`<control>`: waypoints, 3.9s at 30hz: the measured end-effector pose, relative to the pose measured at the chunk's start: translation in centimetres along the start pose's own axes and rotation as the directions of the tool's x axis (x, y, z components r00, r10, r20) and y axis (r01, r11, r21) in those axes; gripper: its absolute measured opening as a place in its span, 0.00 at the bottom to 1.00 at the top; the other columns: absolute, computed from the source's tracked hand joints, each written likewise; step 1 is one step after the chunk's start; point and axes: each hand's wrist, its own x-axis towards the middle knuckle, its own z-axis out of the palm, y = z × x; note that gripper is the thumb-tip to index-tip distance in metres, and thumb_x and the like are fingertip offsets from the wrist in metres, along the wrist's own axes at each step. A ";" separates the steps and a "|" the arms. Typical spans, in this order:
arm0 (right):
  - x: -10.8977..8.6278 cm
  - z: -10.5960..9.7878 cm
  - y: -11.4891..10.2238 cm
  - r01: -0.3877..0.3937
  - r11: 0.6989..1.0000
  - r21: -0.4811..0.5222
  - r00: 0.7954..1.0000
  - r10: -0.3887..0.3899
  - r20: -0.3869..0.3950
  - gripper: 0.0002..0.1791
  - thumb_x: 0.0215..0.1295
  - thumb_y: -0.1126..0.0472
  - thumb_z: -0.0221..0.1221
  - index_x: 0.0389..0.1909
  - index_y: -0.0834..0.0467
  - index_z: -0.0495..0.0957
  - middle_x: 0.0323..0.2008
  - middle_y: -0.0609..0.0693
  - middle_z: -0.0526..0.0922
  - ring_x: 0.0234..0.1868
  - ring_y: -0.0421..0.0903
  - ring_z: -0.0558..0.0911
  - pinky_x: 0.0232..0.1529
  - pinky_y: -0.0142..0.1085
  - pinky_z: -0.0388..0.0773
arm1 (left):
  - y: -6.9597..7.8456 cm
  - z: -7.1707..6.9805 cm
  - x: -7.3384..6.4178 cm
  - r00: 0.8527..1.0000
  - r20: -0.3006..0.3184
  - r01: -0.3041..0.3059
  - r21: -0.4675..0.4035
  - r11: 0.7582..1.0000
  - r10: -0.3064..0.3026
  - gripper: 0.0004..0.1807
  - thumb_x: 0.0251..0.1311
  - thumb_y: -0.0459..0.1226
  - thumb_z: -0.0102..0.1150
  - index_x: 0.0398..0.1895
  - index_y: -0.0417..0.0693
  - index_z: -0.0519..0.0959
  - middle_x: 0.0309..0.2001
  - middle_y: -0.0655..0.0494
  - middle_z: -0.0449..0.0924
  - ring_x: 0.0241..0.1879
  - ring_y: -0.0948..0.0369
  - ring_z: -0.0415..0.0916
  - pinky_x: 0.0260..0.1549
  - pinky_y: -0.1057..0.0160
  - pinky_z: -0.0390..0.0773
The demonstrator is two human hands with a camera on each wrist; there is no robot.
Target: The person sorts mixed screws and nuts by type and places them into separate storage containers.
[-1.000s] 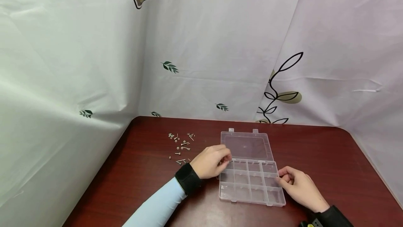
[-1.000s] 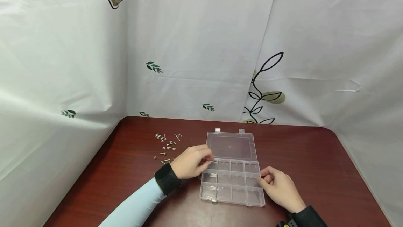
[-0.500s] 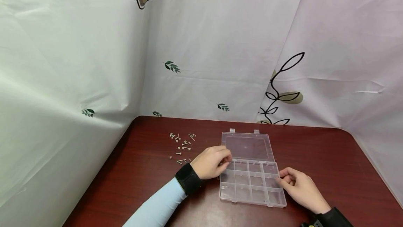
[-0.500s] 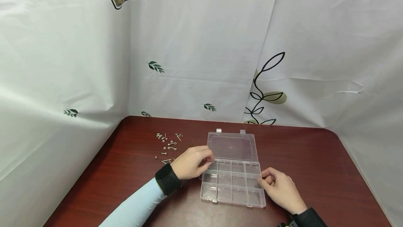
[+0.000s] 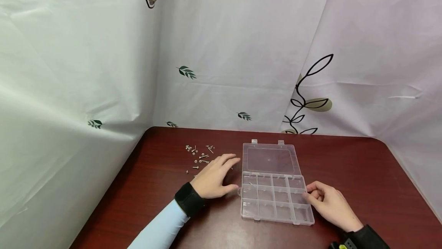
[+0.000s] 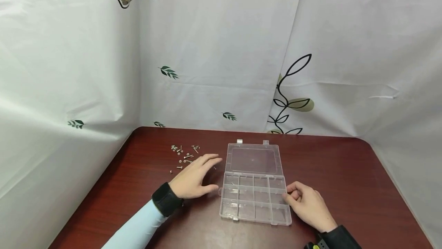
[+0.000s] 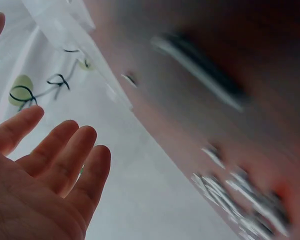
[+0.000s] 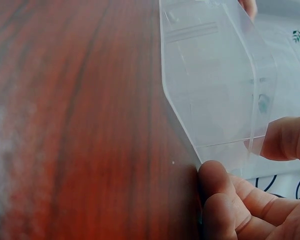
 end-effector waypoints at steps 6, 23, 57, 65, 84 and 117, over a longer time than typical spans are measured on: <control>0.0 0.0 0.0 -0.001 1.000 -0.004 1.000 0.001 0.003 0.11 0.68 0.53 0.67 0.43 0.56 0.82 0.24 0.41 0.79 0.22 0.32 0.71 0.29 0.29 0.65 | -2.4 -0.7 -3.0 0.999 -0.015 0.051 0.034 0.998 -0.051 0.43 0.56 0.53 0.73 0.74 0.51 0.70 0.70 0.52 0.71 0.67 0.52 0.73 0.66 0.49 0.75; 0.2 0.0 0.3 0.007 1.000 -0.003 1.000 -0.007 -0.001 0.12 0.69 0.50 0.66 0.43 0.55 0.82 0.25 0.41 0.79 0.24 0.33 0.72 0.30 0.30 0.65 | -6.1 -2.0 -8.1 0.990 -0.072 0.129 0.111 0.985 -0.121 0.29 0.52 0.44 0.77 0.58 0.50 0.80 0.52 0.59 0.79 0.51 0.60 0.77 0.54 0.57 0.79; -0.1 0.3 0.1 0.010 1.000 -0.012 0.999 -0.010 -0.038 0.09 0.67 0.52 0.67 0.40 0.52 0.82 0.24 0.38 0.76 0.23 0.32 0.71 0.31 0.29 0.63 | -7.7 -2.3 -4.0 0.997 0.060 0.029 0.196 0.980 -0.042 0.09 0.53 0.31 0.72 0.31 0.51 0.80 0.32 0.59 0.80 0.31 0.62 0.77 0.33 0.63 0.79; 0.0 0.3 0.3 0.003 1.000 -0.015 1.000 -0.003 -0.030 0.09 0.68 0.52 0.67 0.41 0.52 0.82 0.25 0.39 0.77 0.23 0.32 0.70 0.32 0.29 0.62 | -8.4 -1.9 -3.0 0.994 0.106 0.007 0.230 0.973 -0.032 0.09 0.53 0.29 0.66 0.32 0.53 0.79 0.30 0.59 0.81 0.28 0.65 0.75 0.29 0.68 0.76; 0.2 0.6 0.1 0.023 1.000 0.003 0.998 -0.023 -0.063 0.07 0.67 0.54 0.67 0.39 0.52 0.82 0.23 0.37 0.76 0.22 0.32 0.70 0.30 0.28 0.63 | -1.2 -2.8 2.3 0.994 -0.015 -0.103 0.153 0.983 0.106 0.11 0.48 0.30 0.60 0.33 0.53 0.73 0.30 0.63 0.72 0.26 0.67 0.67 0.28 0.71 0.68; 0.1 0.7 0.0 0.017 1.000 0.021 0.999 -0.016 -0.047 0.08 0.67 0.53 0.67 0.40 0.53 0.82 0.23 0.39 0.75 0.21 0.31 0.68 0.29 0.28 0.63 | 0.7 -1.8 1.8 0.991 0.067 -0.121 0.133 0.984 0.113 0.35 0.59 0.52 0.71 0.67 0.52 0.73 0.60 0.57 0.74 0.56 0.61 0.77 0.58 0.59 0.79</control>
